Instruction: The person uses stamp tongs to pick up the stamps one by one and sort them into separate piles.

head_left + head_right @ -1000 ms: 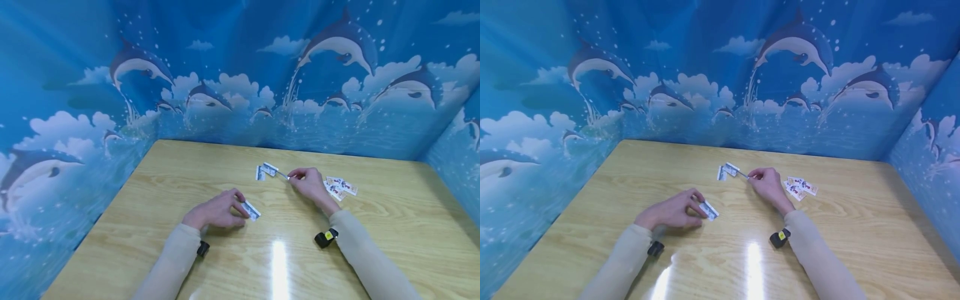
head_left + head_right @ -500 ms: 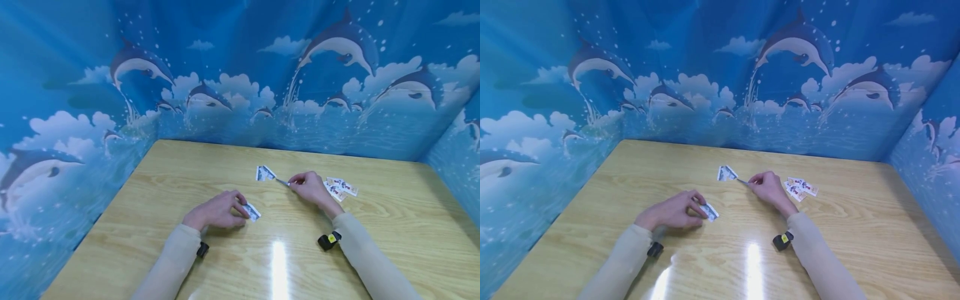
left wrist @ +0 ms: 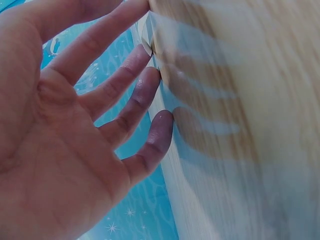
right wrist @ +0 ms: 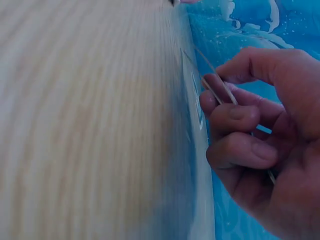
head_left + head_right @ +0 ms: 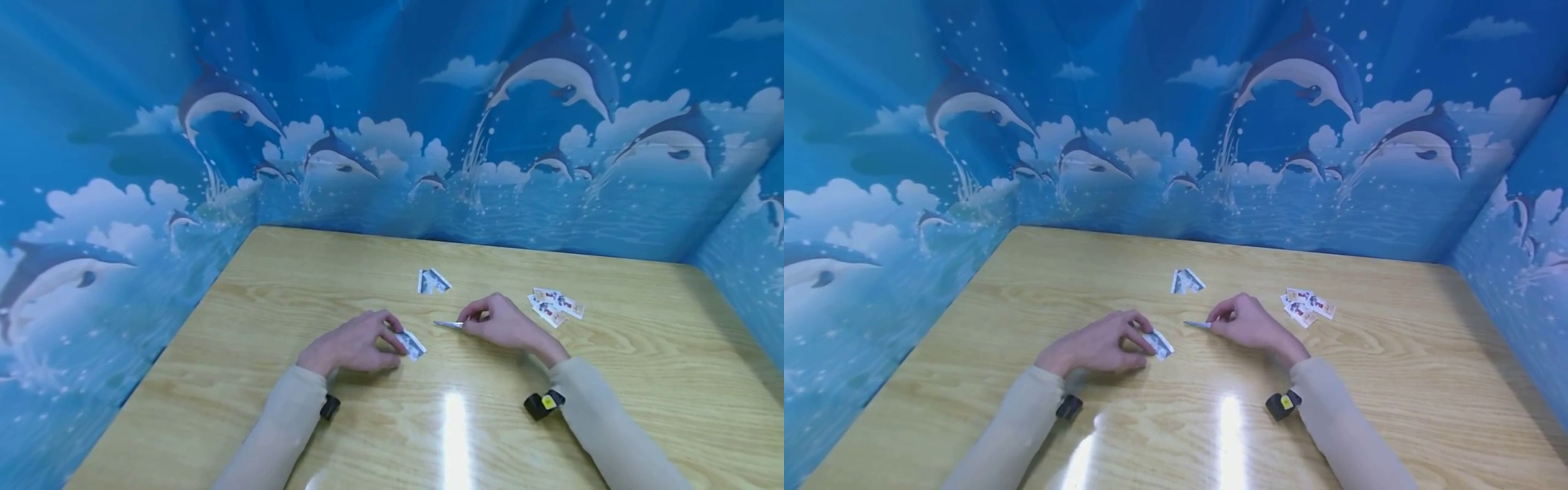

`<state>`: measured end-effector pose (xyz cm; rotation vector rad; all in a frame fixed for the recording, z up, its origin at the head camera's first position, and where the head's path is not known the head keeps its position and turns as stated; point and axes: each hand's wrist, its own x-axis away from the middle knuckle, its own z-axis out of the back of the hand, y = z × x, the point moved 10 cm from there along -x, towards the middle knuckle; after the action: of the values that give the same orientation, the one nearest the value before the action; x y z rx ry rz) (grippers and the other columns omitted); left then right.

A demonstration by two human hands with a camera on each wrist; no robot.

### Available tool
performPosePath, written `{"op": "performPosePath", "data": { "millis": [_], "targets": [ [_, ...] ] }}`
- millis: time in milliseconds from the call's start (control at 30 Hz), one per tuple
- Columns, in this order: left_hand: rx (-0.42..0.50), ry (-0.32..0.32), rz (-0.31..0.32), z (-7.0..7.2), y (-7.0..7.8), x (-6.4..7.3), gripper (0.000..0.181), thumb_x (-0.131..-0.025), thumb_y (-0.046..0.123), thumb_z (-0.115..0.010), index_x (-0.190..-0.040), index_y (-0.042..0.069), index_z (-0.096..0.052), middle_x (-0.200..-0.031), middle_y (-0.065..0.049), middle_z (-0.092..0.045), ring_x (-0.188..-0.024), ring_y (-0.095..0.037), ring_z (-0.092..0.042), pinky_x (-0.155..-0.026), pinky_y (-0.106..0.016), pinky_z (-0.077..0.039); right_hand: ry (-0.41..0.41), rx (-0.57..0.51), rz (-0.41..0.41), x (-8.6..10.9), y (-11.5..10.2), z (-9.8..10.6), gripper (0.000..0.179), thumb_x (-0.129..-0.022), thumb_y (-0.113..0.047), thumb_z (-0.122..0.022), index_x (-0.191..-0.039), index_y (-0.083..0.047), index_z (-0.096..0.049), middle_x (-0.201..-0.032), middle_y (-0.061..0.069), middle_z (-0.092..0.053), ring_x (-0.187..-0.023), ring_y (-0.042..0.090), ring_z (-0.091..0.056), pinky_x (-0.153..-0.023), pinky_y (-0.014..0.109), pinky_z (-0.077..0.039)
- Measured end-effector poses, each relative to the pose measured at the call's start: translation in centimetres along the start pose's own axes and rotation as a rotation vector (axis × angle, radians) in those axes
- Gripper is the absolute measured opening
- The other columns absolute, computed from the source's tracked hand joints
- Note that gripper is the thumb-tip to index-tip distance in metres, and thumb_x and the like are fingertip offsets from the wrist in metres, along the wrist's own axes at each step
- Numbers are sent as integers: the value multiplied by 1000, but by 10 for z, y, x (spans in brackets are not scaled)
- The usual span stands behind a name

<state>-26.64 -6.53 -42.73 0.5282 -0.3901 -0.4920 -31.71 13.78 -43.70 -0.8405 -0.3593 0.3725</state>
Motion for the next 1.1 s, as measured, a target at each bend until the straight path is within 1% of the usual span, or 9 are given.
{"op": "performPosePath", "data": {
  "millis": [200,367,567,700,1000,1100],
  "targets": [
    [-6,-1,-1,1,0,1,19,-87,28,-78,-106,28,-80,-138,3,-58,-129,-24,-52,-111,-49,-42,-71,-35,64,3,-14,-14,18,-93,-12,-67,-107,-7,-77,-102,9,-74,-72,14,-55,-59,24,-46],
    [-21,-7,3,0,-2,0,21,-86,28,-78,-107,29,-80,-138,4,-57,-130,-24,-51,-111,-49,-41,-104,-11,101,1,-21,-22,17,-93,-13,-68,-106,-9,-78,-100,7,-75,-66,12,-52,-57,23,-44],
    [-39,-11,4,0,-3,1,30,-81,21,-80,-110,31,-79,-141,4,-55,-131,-25,-49,-110,-50,-43,-123,-12,125,-1,-28,-30,15,-92,-15,-68,-103,-12,-78,-99,5,-76,-68,11,-53,-59,23,-45],
    [-49,-22,4,-1,-5,2,37,-78,16,-80,-111,32,-77,-143,5,-53,-132,-25,-48,-109,-51,-44,-132,-18,123,-3,-29,-34,15,-92,-15,-68,-102,-12,-79,-97,4,-76,-64,10,-51,-57,23,-44],
    [-43,-28,-2,-1,-4,2,38,-78,16,-81,-112,33,-77,-143,6,-52,-133,-26,-47,-110,-51,-43,-117,-19,132,-6,-30,-35,14,-92,-12,-67,-100,-12,-79,-99,4,-76,-73,16,-55,-62,24,-45],
    [-40,-29,0,-1,-5,2,37,-78,16,-81,-111,33,-76,-144,5,-52,-133,-25,-47,-109,-51,-43,-115,-24,131,-6,-30,-35,15,-92,-12,-66,-100,-13,-79,-99,3,-76,-74,15,-56,-63,24,-46]
  ]
}}
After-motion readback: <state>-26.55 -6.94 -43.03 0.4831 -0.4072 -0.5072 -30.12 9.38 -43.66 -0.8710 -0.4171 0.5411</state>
